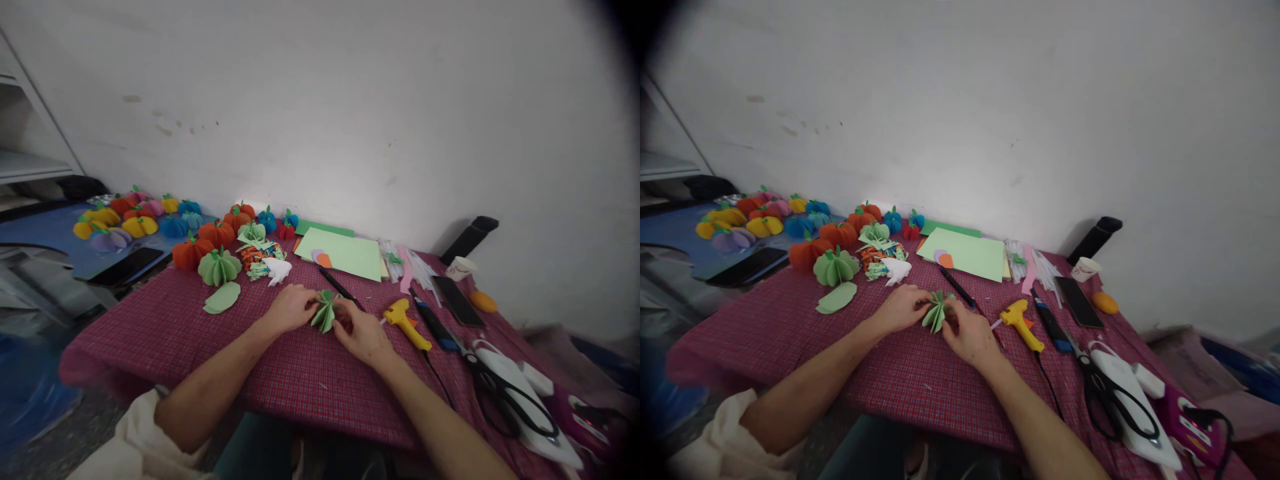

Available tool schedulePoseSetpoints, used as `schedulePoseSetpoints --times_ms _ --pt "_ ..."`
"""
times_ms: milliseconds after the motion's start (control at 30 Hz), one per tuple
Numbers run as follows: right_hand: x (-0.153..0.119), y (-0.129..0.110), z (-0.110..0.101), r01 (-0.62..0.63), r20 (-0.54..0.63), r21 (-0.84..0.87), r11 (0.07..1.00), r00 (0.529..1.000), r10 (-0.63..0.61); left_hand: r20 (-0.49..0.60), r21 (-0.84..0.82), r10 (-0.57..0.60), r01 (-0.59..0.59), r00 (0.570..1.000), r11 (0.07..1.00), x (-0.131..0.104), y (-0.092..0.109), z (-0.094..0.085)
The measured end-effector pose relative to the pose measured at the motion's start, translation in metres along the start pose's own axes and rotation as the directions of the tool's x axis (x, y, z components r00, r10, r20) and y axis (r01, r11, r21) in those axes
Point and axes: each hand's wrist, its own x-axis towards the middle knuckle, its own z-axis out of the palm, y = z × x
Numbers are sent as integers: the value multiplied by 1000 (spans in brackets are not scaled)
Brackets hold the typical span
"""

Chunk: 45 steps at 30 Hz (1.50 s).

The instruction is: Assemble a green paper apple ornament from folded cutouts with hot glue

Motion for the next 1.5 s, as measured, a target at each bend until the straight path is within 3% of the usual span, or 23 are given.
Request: schedulePoseSetpoints --times_ms 167,433,733,1033,1300,1500 --pt "0 -1 1 -7 8 -4 1000 1000 7 -2 4 -2 2 1000 1000 -1 1 -1" --pt "0 1 2 178 48 -55 983 983 -175 -3 -6 -30 30 1000 1000 -1 2 -2" --pt "-2 -2 0 200 56 -108 974 979 -195 -15 -6 -13 13 1000 1000 -1 1 -2" --pt "-1 -6 -4 147 101 -319 936 988 -120 -23 -31 -10 9 1000 999 -1 4 -2" --pt "1 4 3 154 117 -339 928 986 -121 30 -384 -131 132 991 914 -4 7 -8" --pt "0 3 3 150 129 -323 934 985 -114 70 -287 -31 50 997 957 -7 7 -12"
